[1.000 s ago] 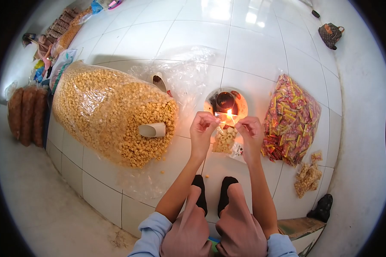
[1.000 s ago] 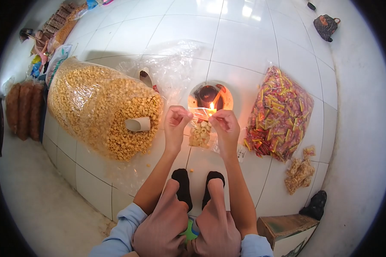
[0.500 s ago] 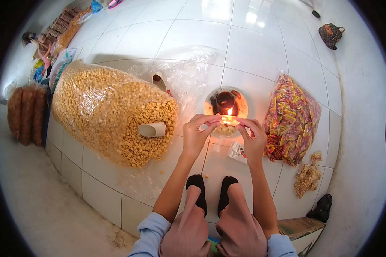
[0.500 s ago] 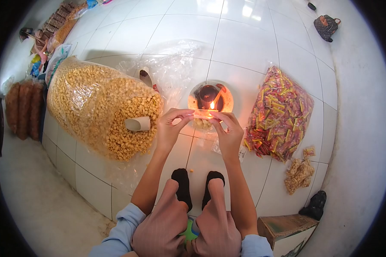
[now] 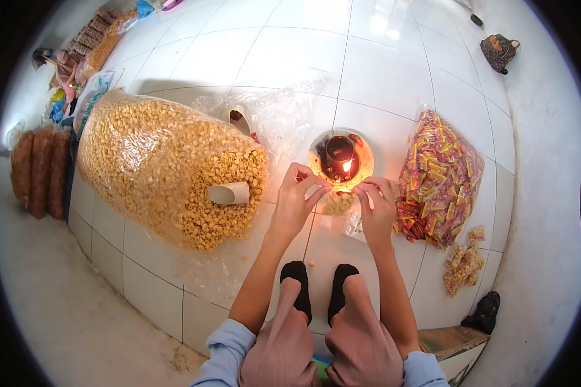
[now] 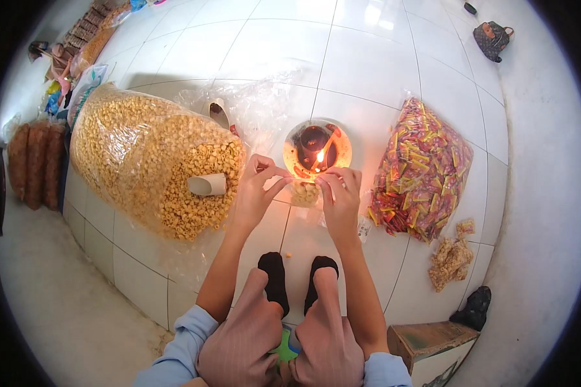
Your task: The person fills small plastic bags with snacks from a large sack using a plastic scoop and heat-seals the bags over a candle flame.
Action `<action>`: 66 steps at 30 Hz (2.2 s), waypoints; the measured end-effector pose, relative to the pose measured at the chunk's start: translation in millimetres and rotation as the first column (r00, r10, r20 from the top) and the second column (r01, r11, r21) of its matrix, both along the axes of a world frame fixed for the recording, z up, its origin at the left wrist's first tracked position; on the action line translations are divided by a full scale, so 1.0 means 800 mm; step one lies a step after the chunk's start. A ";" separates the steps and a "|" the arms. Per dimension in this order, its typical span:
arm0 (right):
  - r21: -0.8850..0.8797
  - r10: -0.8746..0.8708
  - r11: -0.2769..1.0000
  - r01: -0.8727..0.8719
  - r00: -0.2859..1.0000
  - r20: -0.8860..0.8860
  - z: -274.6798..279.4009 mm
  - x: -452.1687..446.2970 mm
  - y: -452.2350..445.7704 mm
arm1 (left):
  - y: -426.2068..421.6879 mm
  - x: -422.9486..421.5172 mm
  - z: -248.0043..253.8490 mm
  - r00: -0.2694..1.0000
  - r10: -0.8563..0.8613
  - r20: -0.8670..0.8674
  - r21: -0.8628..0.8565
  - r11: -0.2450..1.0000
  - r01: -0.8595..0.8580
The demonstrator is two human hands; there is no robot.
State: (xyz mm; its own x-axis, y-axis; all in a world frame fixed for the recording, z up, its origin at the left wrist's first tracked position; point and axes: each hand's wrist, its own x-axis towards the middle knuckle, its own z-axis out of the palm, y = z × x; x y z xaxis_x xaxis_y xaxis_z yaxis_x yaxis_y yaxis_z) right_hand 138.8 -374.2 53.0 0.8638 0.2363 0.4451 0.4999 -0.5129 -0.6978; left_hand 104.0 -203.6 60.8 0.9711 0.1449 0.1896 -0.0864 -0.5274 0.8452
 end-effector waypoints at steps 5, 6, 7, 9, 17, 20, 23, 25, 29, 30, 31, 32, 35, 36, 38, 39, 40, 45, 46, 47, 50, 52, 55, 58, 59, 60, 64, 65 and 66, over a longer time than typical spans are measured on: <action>0.013 0.058 0.998 -0.056 0.976 -0.210 -0.026 -0.002 -0.006 | 0.000 -0.002 -0.061 0.942 -0.248 -0.226 -0.638 0.769 0.049; 0.002 0.039 0.999 -0.040 0.968 -0.248 -0.027 -0.003 -0.006 | -0.005 -0.003 -0.062 0.947 -0.242 -0.212 -0.694 0.719 0.028; -0.009 0.020 1.000 -0.023 0.958 -0.288 -0.028 -0.005 -0.006 | -0.009 -0.003 -0.063 0.951 -0.236 -0.201 -0.746 0.665 0.008; -0.008 0.013 1.000 -0.016 0.955 -0.295 -0.030 -0.005 -0.007 | -0.016 -0.003 -0.064 0.949 -0.208 -0.235 -0.710 0.704 -0.022; 0.004 0.031 0.999 -0.032 0.947 -0.321 -0.041 -0.004 -0.012 | -0.018 0.001 -0.082 0.937 -0.189 -0.293 -0.613 0.789 -0.033; 0.332 0.126 0.933 0.143 0.732 -0.670 -0.062 -0.003 -0.015 | -0.020 0.006 -0.084 0.928 -0.188 -0.321 -0.647 0.760 -0.070; 0.512 0.274 0.804 0.302 0.576 -0.770 -0.087 0.002 -0.025 | -0.024 0.020 -0.108 0.912 -0.173 -0.373 -0.591 0.802 -0.089; 0.523 0.313 0.792 0.314 0.527 -0.790 -0.105 0.007 -0.031 | -0.028 0.029 -0.115 0.913 -0.156 -0.376 -0.561 0.823 -0.090; 0.579 0.349 0.721 0.381 0.522 -0.778 -0.127 0.015 -0.030 | -0.034 0.039 -0.121 0.860 -0.138 -0.491 -0.457 0.881 -0.119; 0.594 0.329 0.690 0.413 0.552 -0.766 -0.131 0.018 -0.029 | -0.035 0.043 -0.126 0.855 -0.155 -0.495 -0.497 0.857 -0.132; 0.609 0.306 0.658 0.442 0.582 -0.754 -0.133 0.022 -0.028 | -0.036 0.047 -0.131 0.851 -0.173 -0.496 -0.537 0.831 -0.144; 0.606 0.304 0.659 0.446 0.578 -0.757 -0.138 0.027 -0.029 | -0.036 0.050 -0.136 0.848 -0.175 -0.500 -0.538 0.830 -0.146; 0.561 0.251 0.674 0.481 0.564 -0.786 -0.155 0.042 -0.037 | -0.038 0.059 -0.136 0.804 -0.204 -0.559 -0.568 0.801 -0.192; 0.529 0.231 0.700 0.480 0.548 -0.804 -0.158 0.047 -0.038 | -0.037 0.061 -0.139 0.814 -0.200 -0.546 -0.564 0.806 -0.181; 0.497 0.213 0.725 0.477 0.531 -0.821 -0.165 0.055 -0.036 | -0.035 0.066 -0.146 0.823 -0.193 -0.534 -0.558 0.812 -0.172; 0.503 0.207 0.718 0.481 0.542 -0.814 -0.169 0.059 -0.034 | -0.035 0.070 -0.154 0.821 -0.120 -0.559 -0.464 0.865 -0.190; 0.509 0.201 0.711 0.485 0.553 -0.808 -0.173 0.061 -0.033 | -0.035 0.072 -0.161 0.817 -0.046 -0.575 -0.365 0.908 -0.207; 0.470 0.162 0.700 0.538 0.522 -0.838 -0.183 0.075 -0.029 | -0.041 0.082 -0.182 0.869 0.053 -0.492 -0.357 0.898 -0.257; 0.463 0.148 0.686 0.561 0.515 -0.844 -0.185 0.078 -0.029 | -0.041 0.084 -0.185 0.874 0.060 -0.482 -0.360 0.896 -0.260; 0.463 0.148 0.687 0.561 0.515 -0.844 -0.188 0.081 -0.028 | -0.042 0.086 -0.188 0.874 0.060 -0.482 -0.361 0.896 -0.261; 0.436 0.120 0.721 0.538 0.522 -0.844 -0.197 0.089 -0.025 | -0.042 0.090 -0.209 0.863 0.075 -0.499 -0.401 0.863 -0.307; 0.425 0.100 0.712 0.558 0.519 -0.849 -0.196 0.090 -0.021 | -0.041 0.092 -0.213 0.853 0.106 -0.511 -0.407 0.844 -0.349; 0.431 0.096 0.693 0.578 0.518 -0.850 -0.199 0.093 -0.019 | -0.042 0.093 -0.212 0.860 0.110 -0.498 -0.412 0.843 -0.346; 0.447 0.114 0.676 0.586 0.516 -0.849 -0.201 0.096 -0.018 | -0.043 0.094 -0.204 0.848 0.108 -0.520 -0.432 0.823 -0.369; 0.446 0.114 0.677 0.586 0.516 -0.849 -0.202 0.096 -0.018 | -0.044 0.094 -0.200 0.847 0.108 -0.520 -0.432 0.822 -0.370; 0.434 0.102 0.682 0.588 0.511 -0.853 -0.201 0.097 -0.016 | -0.045 0.094 -0.200 0.841 0.116 -0.529 -0.458 0.795 -0.397; 0.383 0.053 0.712 0.589 0.499 -0.865 -0.201 0.099 -0.011 | -0.041 0.093 -0.201 0.854 0.101 -0.511 -0.526 0.749 -0.403; 0.382 0.053 0.712 0.589 0.498 -0.866 -0.201 0.098 -0.010 | -0.040 0.092 -0.203 0.853 0.101 -0.512 -0.525 0.749 -0.404; 0.397 0.066 0.703 0.591 0.501 -0.863 -0.201 0.097 -0.008 | -0.038 0.091 -0.202 0.852 0.089 -0.516 -0.537 0.741 -0.403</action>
